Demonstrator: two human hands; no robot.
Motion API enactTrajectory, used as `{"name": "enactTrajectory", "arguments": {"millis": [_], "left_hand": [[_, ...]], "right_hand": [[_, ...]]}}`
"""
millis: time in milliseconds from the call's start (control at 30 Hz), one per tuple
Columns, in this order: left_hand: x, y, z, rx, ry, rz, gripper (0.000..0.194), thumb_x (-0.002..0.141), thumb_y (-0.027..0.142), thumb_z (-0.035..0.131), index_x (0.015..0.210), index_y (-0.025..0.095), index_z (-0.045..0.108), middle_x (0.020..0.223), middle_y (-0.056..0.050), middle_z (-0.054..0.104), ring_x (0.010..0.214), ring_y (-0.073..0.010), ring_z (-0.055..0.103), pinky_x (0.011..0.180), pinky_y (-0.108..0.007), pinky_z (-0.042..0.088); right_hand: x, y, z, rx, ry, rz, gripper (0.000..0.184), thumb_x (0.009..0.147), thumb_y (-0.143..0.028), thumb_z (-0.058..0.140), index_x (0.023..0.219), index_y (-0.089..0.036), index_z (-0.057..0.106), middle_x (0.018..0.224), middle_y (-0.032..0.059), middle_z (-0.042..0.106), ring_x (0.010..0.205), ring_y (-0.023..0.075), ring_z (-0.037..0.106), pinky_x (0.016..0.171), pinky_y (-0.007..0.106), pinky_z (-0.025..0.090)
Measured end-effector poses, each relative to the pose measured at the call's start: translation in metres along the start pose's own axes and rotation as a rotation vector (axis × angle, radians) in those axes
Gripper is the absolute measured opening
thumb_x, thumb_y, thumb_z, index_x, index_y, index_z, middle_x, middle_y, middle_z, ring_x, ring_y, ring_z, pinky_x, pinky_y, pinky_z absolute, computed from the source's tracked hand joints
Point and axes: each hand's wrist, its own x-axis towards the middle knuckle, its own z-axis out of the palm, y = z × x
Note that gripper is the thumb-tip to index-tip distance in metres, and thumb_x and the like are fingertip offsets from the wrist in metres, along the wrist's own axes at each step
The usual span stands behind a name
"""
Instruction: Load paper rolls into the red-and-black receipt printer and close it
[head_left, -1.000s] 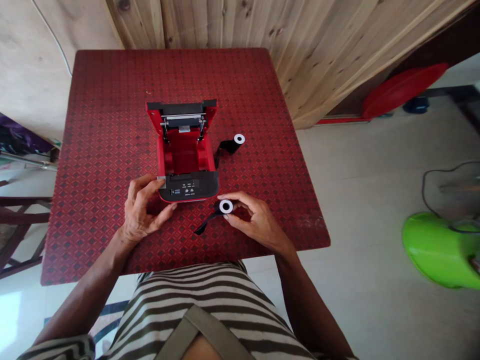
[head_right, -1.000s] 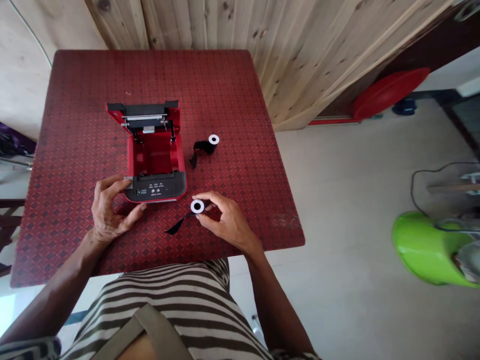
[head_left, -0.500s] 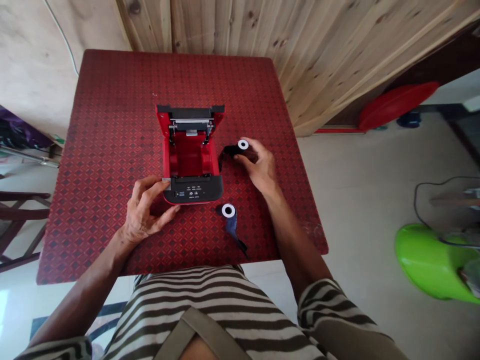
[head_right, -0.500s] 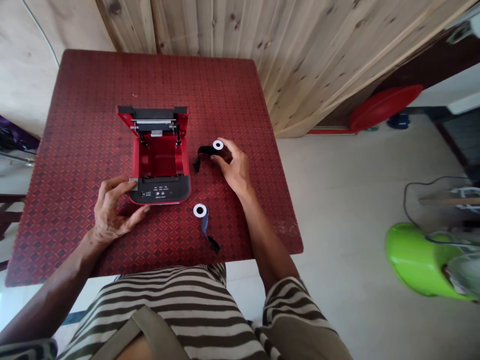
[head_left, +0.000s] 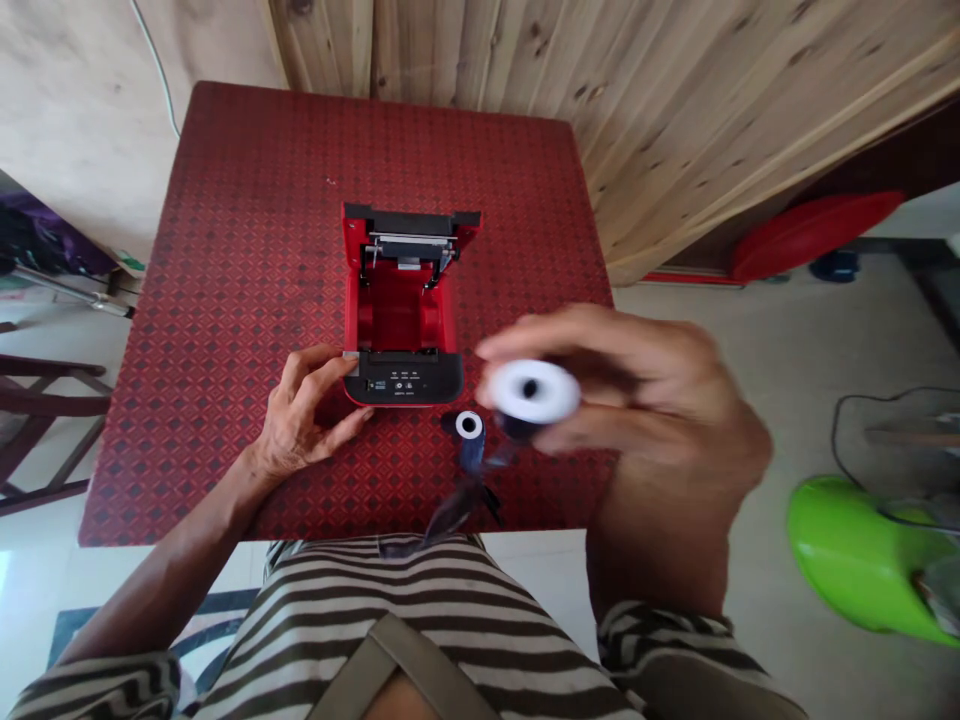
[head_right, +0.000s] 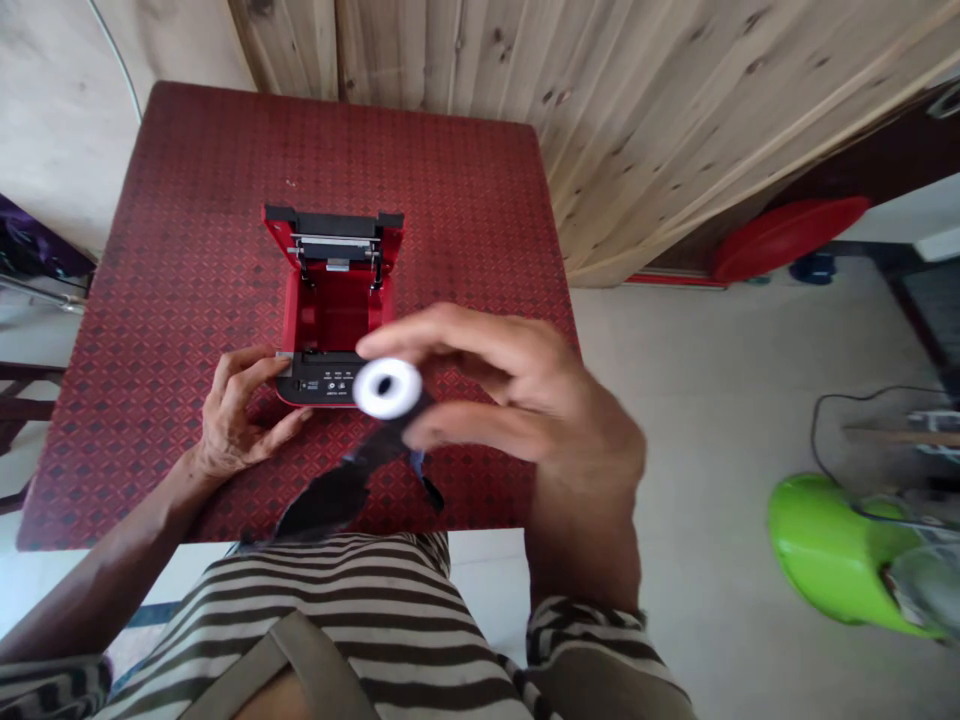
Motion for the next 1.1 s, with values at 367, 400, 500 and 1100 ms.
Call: {"name": "enactTrajectory", "arguments": {"millis": [367, 400, 500, 1100], "left_hand": [[-0.002, 0.002, 0.000, -0.030, -0.011, -0.004, 0.069, 0.098, 0.042, 0.080, 0.157, 0.025, 0.049, 0.131, -0.011, 0.068, 0.118, -0.0231, 0.074, 0.095, -0.036, 0.069], [-0.002, 0.002, 0.000, -0.033, -0.010, -0.002, 0.069, 0.098, 0.042, 0.079, 0.157, 0.025, 0.049, 0.131, -0.012, 0.068, 0.118, -0.0233, 0.074, 0.095, -0.035, 0.069], [-0.002, 0.002, -0.001, -0.040, -0.013, -0.001, 0.069, 0.098, 0.042, 0.080, 0.157, 0.025, 0.048, 0.132, -0.012, 0.068, 0.119, -0.0236, 0.074, 0.095, -0.035, 0.069], [-0.004, 0.003, -0.002, -0.093, -0.022, -0.026, 0.067, 0.098, 0.041, 0.079, 0.157, 0.024, 0.050, 0.131, -0.012, 0.068, 0.120, -0.0239, 0.073, 0.096, -0.036, 0.069]], "right_hand": [[0.075, -0.012, 0.089, -0.609, -0.240, -0.005, 0.022, 0.102, -0.004, 0.060, 0.116, -0.015, 0.072, 0.102, 0.0139, 0.082, 0.100, 0.0282, 0.076, 0.091, 0.040, 0.055], [0.078, -0.013, 0.089, -0.632, -0.273, 0.012, 0.024, 0.102, -0.004, 0.060, 0.119, -0.014, 0.073, 0.102, 0.0147, 0.082, 0.098, 0.0287, 0.076, 0.090, 0.040, 0.055], [0.088, -0.015, 0.090, -0.665, -0.390, 0.071, 0.029, 0.101, -0.003, 0.060, 0.125, -0.012, 0.073, 0.103, 0.0164, 0.083, 0.096, 0.0306, 0.078, 0.087, 0.040, 0.055], [0.082, 0.009, 0.077, -0.314, -0.337, -0.023, 0.033, 0.105, -0.005, 0.054, 0.128, -0.015, 0.076, 0.126, 0.0134, 0.081, 0.120, 0.0270, 0.075, 0.112, 0.045, 0.055]]}}
